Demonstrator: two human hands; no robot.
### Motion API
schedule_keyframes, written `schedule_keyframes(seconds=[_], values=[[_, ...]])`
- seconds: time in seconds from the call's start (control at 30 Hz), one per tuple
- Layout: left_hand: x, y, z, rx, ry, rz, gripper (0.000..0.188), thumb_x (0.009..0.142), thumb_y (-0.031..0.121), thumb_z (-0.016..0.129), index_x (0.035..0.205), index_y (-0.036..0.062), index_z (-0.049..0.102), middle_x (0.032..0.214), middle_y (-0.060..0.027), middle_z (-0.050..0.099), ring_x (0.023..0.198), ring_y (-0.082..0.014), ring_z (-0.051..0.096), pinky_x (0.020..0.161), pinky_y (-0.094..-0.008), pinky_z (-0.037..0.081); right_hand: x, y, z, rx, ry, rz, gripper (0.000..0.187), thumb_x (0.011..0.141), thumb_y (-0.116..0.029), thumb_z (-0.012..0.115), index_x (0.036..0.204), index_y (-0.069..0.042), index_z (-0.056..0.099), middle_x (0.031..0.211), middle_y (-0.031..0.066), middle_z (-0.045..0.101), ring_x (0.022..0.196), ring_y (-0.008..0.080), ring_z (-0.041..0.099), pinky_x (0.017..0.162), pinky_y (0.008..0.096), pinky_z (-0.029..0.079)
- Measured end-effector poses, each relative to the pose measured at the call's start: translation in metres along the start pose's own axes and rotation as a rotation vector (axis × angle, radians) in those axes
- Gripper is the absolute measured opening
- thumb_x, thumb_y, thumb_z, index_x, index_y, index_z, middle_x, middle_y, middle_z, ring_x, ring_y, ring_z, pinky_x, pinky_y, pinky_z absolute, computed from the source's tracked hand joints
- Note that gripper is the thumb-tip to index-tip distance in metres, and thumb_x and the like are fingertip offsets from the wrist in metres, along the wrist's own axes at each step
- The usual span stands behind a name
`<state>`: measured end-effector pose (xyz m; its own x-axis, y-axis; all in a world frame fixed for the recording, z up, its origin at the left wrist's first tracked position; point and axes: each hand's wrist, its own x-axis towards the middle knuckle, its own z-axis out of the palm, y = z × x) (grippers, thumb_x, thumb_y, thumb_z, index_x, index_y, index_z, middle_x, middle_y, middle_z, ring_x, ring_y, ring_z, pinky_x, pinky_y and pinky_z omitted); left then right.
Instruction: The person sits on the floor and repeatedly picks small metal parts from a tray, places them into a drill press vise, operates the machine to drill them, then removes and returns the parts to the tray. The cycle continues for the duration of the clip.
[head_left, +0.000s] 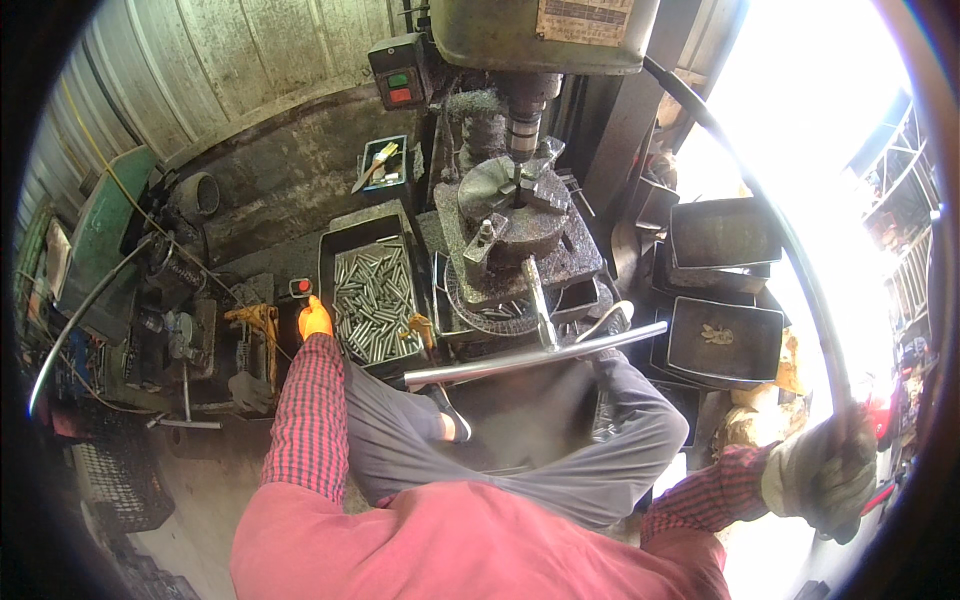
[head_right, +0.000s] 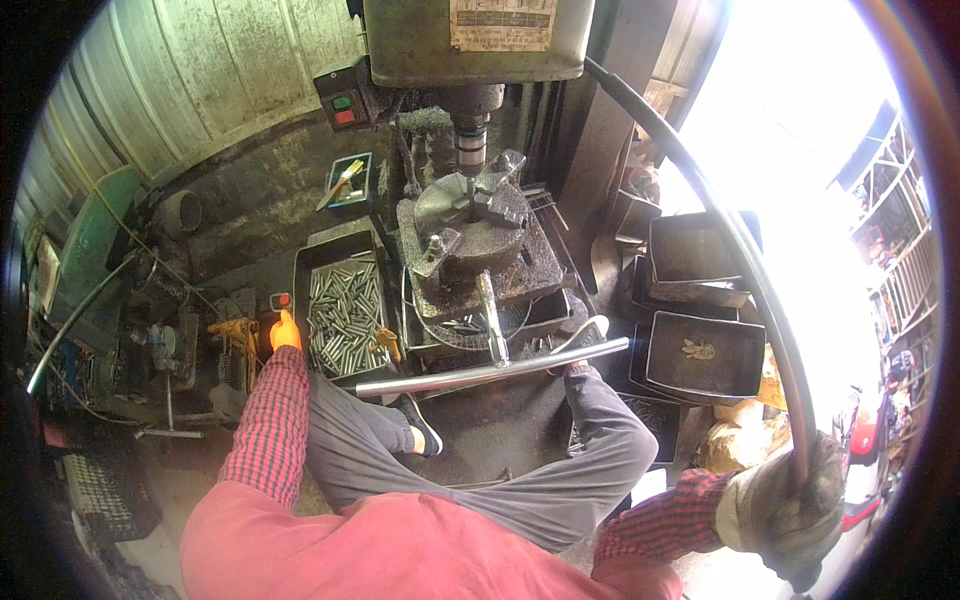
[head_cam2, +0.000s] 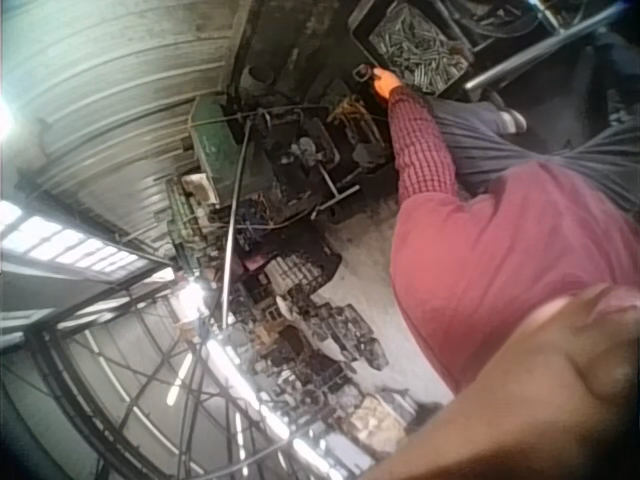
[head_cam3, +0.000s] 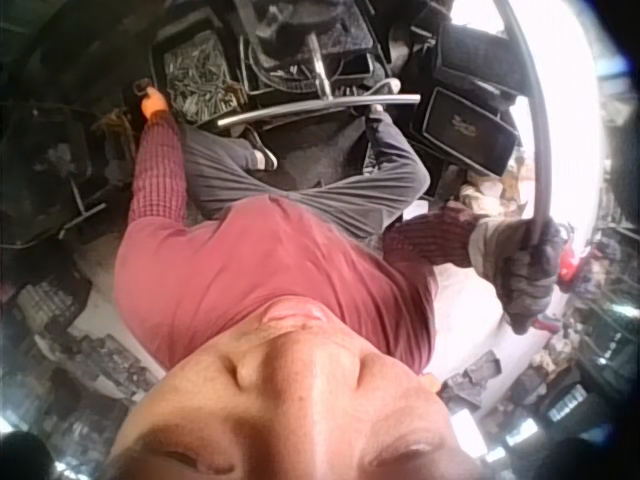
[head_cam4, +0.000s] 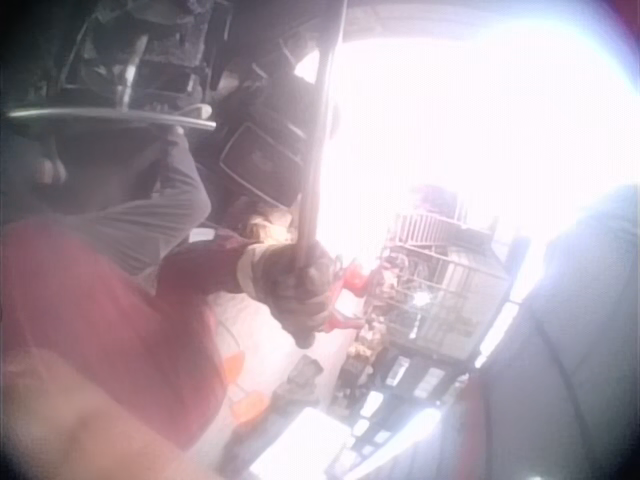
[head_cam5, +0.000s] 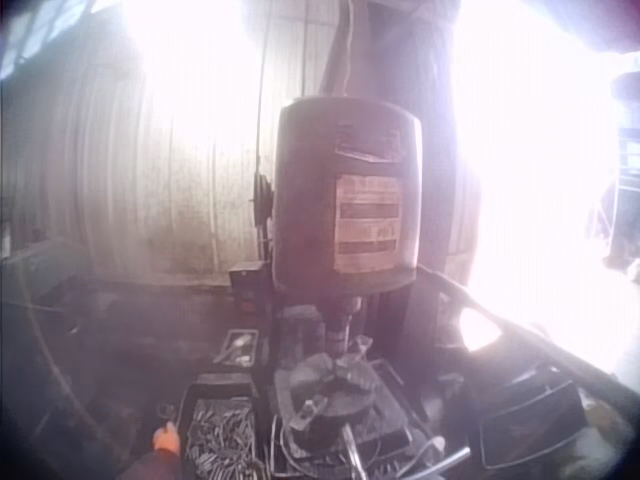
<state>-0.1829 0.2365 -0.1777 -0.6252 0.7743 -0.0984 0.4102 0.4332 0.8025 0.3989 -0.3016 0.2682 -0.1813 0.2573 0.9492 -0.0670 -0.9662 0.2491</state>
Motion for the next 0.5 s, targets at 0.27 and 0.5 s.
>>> schedule_keyframes(seconds=[0.27,0.5], values=[[-0.001,-0.001,0.001,-0.011,0.034,0.042,0.062,0.105,0.051,0.060,0.088,-0.0071,0.073,0.082,-0.0182,0.074,0.075,-0.0337,0.067,0.075,-0.0480,0.050,-0.042,0.027,0.046,0.197,-0.393,0.260,0.045,0.106,-0.051,0.054,0.084,-0.012,0.060,0.070,-0.0061,0.057,0.055,0.0109,0.053,0.065,0.0203,0.047],[-0.002,0.003,-0.003,0.035,-0.032,0.003,0.061,0.106,0.052,0.056,0.101,-0.0067,0.074,0.095,-0.0222,0.077,0.089,-0.0379,0.072,0.082,-0.0477,0.053,0.008,0.016,0.017,-0.082,-0.017,-0.023,0.054,0.102,-0.061,0.059,0.070,-0.017,0.057,0.056,-0.0052,0.052,0.044,0.0139,0.050,0.046,0.0297,0.039]])
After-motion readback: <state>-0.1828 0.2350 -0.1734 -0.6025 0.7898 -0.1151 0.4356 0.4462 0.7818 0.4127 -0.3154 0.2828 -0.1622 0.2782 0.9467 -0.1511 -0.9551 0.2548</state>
